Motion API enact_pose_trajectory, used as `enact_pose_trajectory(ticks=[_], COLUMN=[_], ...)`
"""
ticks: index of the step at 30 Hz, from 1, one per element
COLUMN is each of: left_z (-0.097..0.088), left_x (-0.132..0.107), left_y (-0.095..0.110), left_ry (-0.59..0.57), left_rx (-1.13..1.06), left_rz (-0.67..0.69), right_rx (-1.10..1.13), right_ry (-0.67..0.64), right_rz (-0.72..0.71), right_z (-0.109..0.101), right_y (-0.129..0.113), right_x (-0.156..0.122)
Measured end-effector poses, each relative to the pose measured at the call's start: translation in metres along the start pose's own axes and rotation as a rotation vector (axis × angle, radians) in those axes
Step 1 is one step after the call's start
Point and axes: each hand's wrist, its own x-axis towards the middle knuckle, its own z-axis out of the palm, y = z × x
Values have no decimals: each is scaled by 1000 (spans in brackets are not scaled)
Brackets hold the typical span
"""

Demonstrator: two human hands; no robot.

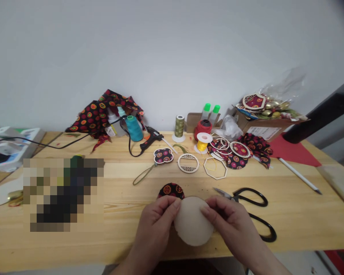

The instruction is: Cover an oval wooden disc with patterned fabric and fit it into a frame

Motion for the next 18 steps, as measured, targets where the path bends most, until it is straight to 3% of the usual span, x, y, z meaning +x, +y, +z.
enact_pose_trajectory(ticks=[7,14,18], left_z=[4,0,2], left_x=[0,-3,-5], left_y=[1,4,5], left_ry=[-7,-15,-65], left_rx=[-71,247,483], left_rz=[-69,61,216], right_rx=[79,6,-65], right_ry=[15,23,51], right_rz=[39,27,-10], right_z=[-1,-3,-5], right_y=[4,8,4], right_x=[1,-4,-4])
